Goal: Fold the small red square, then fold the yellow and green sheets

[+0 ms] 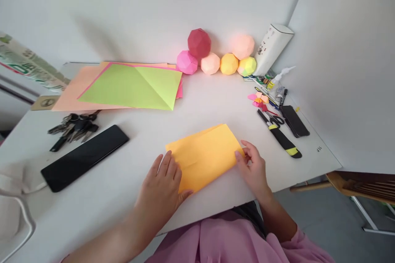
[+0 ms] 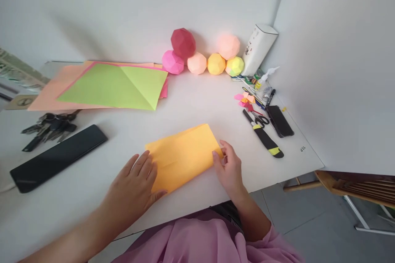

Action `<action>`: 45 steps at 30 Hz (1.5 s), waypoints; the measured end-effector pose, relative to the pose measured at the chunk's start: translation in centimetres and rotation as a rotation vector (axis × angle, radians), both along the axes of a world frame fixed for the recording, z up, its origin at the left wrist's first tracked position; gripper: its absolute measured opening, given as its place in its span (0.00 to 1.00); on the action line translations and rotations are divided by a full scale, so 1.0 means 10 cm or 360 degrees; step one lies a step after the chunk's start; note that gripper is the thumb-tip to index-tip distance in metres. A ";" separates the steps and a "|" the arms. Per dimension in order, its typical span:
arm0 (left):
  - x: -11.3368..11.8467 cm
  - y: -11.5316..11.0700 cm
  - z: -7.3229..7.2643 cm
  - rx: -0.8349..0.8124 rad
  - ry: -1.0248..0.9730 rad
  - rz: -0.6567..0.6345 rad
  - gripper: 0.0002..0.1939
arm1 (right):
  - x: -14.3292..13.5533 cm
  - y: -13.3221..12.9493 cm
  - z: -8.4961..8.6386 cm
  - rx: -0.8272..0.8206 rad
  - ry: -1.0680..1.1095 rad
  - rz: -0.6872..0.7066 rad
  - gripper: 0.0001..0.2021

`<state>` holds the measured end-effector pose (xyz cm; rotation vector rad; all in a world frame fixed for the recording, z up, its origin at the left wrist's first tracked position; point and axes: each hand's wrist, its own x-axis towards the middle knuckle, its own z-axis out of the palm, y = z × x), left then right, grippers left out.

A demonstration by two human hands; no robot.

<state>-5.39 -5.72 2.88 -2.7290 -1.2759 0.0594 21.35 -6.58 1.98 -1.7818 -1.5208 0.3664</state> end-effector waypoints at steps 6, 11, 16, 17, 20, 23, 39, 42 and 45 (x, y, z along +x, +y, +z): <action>0.13 0.17 -0.04 0.0270 0.0007 -0.0155 0.28 | -0.02 -0.04 -0.01 -0.0024 -0.0204 0.0083 0.12; 0.26 0.30 -0.06 0.0382 0.0057 -0.0226 0.28 | -0.04 -0.08 -0.06 0.0024 -0.0483 0.0124 0.12; 0.34 0.33 -0.05 0.0314 0.0187 -0.0197 0.25 | -0.08 -0.09 -0.08 0.0025 -0.0613 0.0113 0.13; 0.36 0.35 -0.04 0.0311 0.0225 -0.0211 0.24 | -0.08 -0.09 -0.09 0.0020 -0.0625 0.0116 0.13; 0.44 0.42 -0.01 0.0317 0.0331 -0.0277 0.28 | -0.08 -0.09 -0.09 0.0011 -0.0642 0.0123 0.12; 0.53 0.55 0.01 0.0278 0.0296 -0.0330 0.30 | -0.07 -0.09 -0.10 0.0019 -0.0635 0.0121 0.12; 0.57 0.66 -0.20 -0.0069 -0.0597 -0.0499 0.20 | -0.08 -0.09 -0.08 0.0026 -0.0621 0.0154 0.13; 0.59 0.65 -0.19 -0.0123 -0.0576 -0.0541 0.21 | -0.08 -0.09 -0.07 0.0024 -0.0628 0.0153 0.13; 0.58 0.65 -0.20 -0.0195 -0.0540 -0.0555 0.21 | -0.08 -0.09 -0.06 0.0033 -0.0625 0.0155 0.13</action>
